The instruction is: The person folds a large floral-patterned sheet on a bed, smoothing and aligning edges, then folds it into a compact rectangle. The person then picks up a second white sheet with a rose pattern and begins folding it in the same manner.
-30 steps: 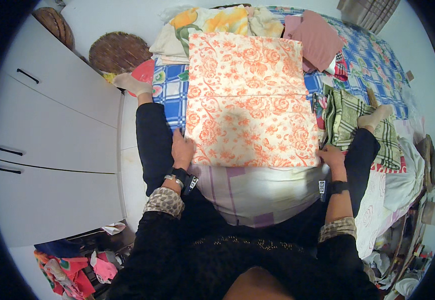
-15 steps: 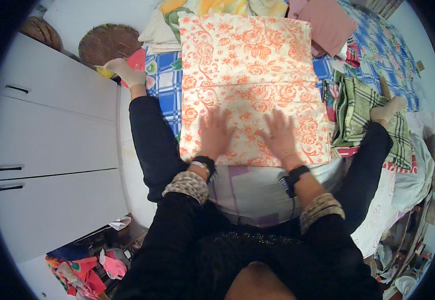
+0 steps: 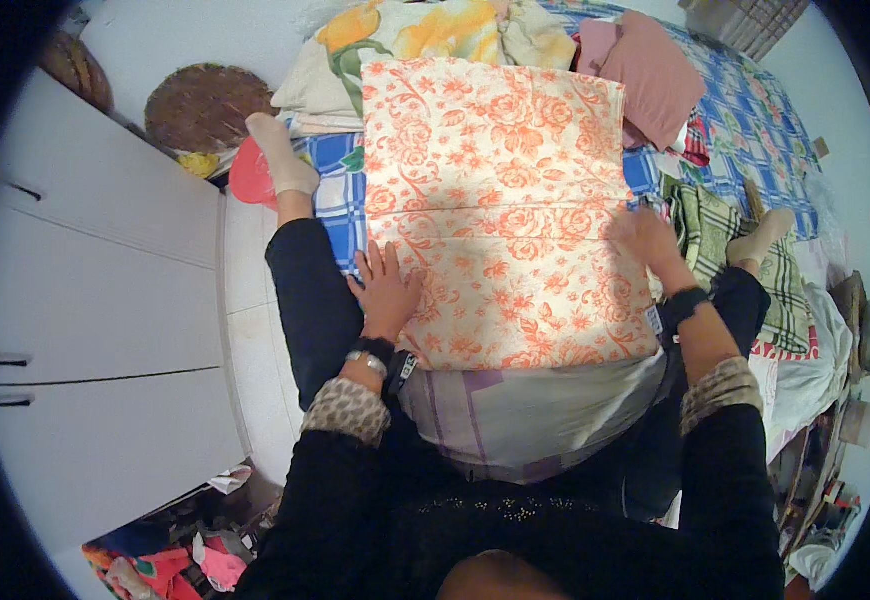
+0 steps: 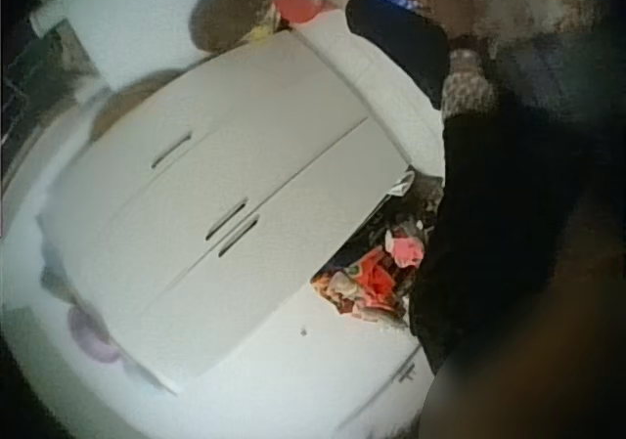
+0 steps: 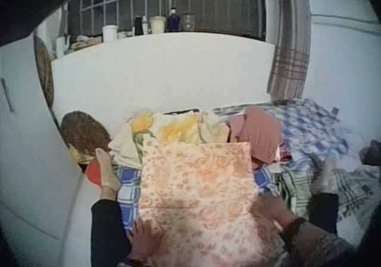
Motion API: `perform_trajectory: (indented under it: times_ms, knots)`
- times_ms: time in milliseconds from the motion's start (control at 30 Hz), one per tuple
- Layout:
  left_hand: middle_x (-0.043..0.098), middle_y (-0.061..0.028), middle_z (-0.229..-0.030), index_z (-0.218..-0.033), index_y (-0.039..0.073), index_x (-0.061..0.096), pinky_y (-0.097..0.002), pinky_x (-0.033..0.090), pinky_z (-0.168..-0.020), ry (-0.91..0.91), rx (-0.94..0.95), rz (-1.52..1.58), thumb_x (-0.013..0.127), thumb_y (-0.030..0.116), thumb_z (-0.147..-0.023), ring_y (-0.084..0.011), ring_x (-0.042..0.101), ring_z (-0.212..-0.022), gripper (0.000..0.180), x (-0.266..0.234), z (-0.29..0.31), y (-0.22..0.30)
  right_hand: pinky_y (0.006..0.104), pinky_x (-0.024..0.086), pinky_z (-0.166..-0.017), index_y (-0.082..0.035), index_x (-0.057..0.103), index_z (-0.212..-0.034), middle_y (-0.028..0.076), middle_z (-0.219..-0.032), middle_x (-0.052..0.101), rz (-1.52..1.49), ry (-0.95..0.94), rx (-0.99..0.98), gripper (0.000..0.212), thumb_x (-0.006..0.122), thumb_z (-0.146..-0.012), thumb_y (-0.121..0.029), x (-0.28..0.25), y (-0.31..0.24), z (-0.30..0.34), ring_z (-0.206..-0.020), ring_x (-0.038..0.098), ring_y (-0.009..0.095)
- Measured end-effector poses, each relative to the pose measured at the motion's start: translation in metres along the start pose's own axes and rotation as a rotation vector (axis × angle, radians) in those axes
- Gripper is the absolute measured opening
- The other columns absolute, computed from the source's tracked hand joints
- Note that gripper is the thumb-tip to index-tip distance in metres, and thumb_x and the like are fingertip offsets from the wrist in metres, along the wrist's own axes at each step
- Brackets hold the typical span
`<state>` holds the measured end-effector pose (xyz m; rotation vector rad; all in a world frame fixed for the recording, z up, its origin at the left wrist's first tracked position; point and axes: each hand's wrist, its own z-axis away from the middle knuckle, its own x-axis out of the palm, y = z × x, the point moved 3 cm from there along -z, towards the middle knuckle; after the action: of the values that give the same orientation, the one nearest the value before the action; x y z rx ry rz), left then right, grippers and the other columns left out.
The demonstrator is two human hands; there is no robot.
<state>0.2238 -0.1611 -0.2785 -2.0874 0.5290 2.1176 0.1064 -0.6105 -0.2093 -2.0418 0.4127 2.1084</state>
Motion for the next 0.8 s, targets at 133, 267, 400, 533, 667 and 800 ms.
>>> perform_trajectory:
  times_ms: [133, 267, 400, 533, 667, 800]
  knots:
    - [0.013, -0.0186, -0.161, -0.154, 0.01, 0.022, -0.0693, 0.013, -0.109, -0.027, 0.195, 0.07, 0.056, 0.059, -0.088, -0.0423, 0.01, -0.147, 0.089, -0.002, 0.009, 0.015, 0.0446, 0.047, -0.092, -0.011, 0.052, -0.133, 0.019, -0.121, 0.058, -0.216, 0.58, -0.194, 0.053, 0.066, -0.082, -0.022, -0.076, -0.013, -0.087, -0.112, 0.056, 0.036]
    - [0.004, -0.02, -0.161, -0.156, 0.011, 0.014, -0.0711, 0.002, -0.109, -0.184, 0.162, 0.079, 0.058, 0.066, -0.083, -0.0422, 0.0, -0.148, 0.102, 0.011, 0.013, 0.027, 0.0458, 0.048, -0.09, -0.013, 0.051, -0.133, 0.019, -0.124, 0.058, 0.182, 0.842, -0.279, 0.052, 0.064, -0.084, -0.02, -0.109, -0.033, -0.158, -0.111, 0.057, 0.038]
    - [0.003, -0.0202, -0.161, -0.156, 0.01, 0.012, -0.0729, 0.003, -0.107, -0.148, 0.173, 0.067, 0.056, 0.068, -0.083, -0.0423, -0.001, -0.148, 0.103, 0.017, 0.01, 0.028, 0.0465, 0.047, -0.09, -0.01, 0.057, -0.13, 0.021, -0.117, 0.061, -0.116, 0.454, -0.019, 0.045, 0.061, -0.085, -0.016, -0.083, -0.021, -0.184, -0.108, 0.058, 0.04]
    - [0.004, -0.0196, -0.161, -0.156, 0.01, 0.013, -0.0732, 0.005, -0.107, -0.11, 0.18, 0.051, 0.055, 0.069, -0.084, -0.0422, 0.001, -0.148, 0.102, 0.021, 0.01, 0.027, 0.0481, 0.048, -0.082, -0.007, 0.063, -0.115, 0.022, -0.104, 0.065, -0.204, 0.53, -0.072, 0.031, 0.062, -0.084, -0.013, -0.083, -0.021, -0.155, -0.097, 0.06, 0.043]
    - [0.006, -0.0187, -0.161, -0.156, 0.012, 0.016, -0.073, 0.005, -0.107, -0.08, 0.164, 0.034, 0.054, 0.069, -0.084, -0.0422, 0.003, -0.148, 0.099, 0.024, 0.011, 0.028, 0.0482, 0.047, -0.077, -0.006, 0.064, -0.109, 0.019, -0.095, 0.066, -0.277, 0.699, -0.345, 0.024, 0.058, -0.086, -0.009, -0.125, -0.02, -0.047, -0.089, 0.062, 0.041]
    - [0.015, -0.0183, -0.16, -0.154, 0.016, 0.022, -0.0715, 0.008, -0.109, -0.107, 0.15, 0.09, 0.06, 0.063, -0.083, -0.0412, 0.011, -0.147, 0.093, 0.018, 0.005, 0.025, 0.0436, 0.048, -0.074, -0.009, 0.065, -0.106, 0.012, -0.092, 0.065, -0.164, 0.56, -0.561, 0.031, 0.061, -0.075, -0.003, -0.138, -0.021, 0.083, -0.084, 0.061, 0.035]
